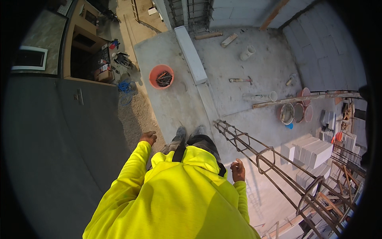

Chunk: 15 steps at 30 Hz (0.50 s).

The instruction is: The person walks on a rooftop construction site, picks up a blue cup and places it on a bucket, then uses a hammer to drive nails into a wooden batten attached to a wall. The person then uses a trowel to smooth cement along a wall joint, measures a white insulation panel with a tape measure, and marks it with a pencil.

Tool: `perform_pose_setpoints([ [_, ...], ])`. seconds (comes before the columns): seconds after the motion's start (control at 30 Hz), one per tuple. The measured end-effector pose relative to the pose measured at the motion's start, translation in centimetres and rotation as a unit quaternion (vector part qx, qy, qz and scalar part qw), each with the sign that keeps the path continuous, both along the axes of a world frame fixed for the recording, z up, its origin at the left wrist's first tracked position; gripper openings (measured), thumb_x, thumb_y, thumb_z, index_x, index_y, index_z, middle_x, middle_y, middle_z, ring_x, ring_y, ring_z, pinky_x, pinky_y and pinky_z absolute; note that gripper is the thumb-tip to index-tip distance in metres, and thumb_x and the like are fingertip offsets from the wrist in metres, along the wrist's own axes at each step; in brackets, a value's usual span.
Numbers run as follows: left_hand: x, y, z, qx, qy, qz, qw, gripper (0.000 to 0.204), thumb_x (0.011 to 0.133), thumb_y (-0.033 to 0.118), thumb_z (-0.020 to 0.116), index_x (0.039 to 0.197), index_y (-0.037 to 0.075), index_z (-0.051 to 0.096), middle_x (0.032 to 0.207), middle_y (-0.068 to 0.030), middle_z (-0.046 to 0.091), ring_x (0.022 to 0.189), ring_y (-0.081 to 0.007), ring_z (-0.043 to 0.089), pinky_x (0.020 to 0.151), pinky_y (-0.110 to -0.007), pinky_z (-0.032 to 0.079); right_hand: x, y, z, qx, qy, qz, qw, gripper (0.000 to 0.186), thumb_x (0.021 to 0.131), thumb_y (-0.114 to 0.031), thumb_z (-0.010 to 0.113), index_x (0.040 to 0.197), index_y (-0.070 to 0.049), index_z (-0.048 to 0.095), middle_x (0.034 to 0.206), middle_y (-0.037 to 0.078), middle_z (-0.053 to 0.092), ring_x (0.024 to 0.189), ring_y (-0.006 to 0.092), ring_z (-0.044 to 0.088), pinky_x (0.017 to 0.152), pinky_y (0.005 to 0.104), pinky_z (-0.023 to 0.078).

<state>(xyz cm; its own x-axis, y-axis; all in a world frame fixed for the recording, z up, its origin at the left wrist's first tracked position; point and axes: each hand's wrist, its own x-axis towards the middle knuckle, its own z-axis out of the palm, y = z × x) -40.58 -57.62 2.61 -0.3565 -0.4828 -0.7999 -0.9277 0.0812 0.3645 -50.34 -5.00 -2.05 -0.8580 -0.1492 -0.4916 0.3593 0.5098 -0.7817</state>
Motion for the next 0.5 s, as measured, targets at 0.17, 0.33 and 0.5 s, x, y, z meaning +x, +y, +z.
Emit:
perform_pose_setpoints([
  [0.17, 0.1, 0.7, 1.2, -0.015, 0.001, 0.005, 1.0, 0.047, 0.086, 0.016, 0.058, 0.131, 0.006, 0.062, 0.116, -0.0176, 0.07, 0.099, -0.0268, 0.07, 0.091, -0.036, 0.053, -0.5, 0.5, 0.6, 0.055, -0.08, -0.059, 0.994, 0.055, 0.086, -0.01, 0.07, 0.136, -0.007, 0.048, 0.106, 0.013, 0.066, 0.087, 0.0216, 0.064, 0.079, 0.0345, 0.052],
  [0.33, 1.3, 0.2, 0.6, 0.026, -0.003, 0.045, 0.999, 0.048, 0.085, 0.016, 0.058, 0.131, 0.006, 0.062, 0.118, -0.0185, 0.069, 0.101, -0.0273, 0.07, 0.092, -0.037, 0.053, -1.5, -0.6, 2.7, 0.06, -0.038, -0.113, 0.991, 0.063, 0.085, -0.011, 0.071, 0.14, 0.0, 0.043, 0.115, 0.017, 0.063, 0.08, 0.0214, 0.064, 0.077, 0.0342, 0.052],
  [0.5, 2.7, -0.9, -1.0, 0.053, 0.043, 0.062, 0.996, 0.048, 0.083, 0.016, 0.059, 0.13, 0.004, 0.062, 0.117, -0.0197, 0.069, 0.098, -0.0287, 0.071, 0.091, -0.036, 0.054, -2.2, -3.3, 5.6, 0.129, 0.111, -0.133, 0.976, 0.074, 0.085, -0.007, 0.069, 0.148, -0.002, 0.031, 0.113, 0.018, 0.063, 0.085, 0.0175, 0.064, 0.08, 0.0306, 0.051],
])
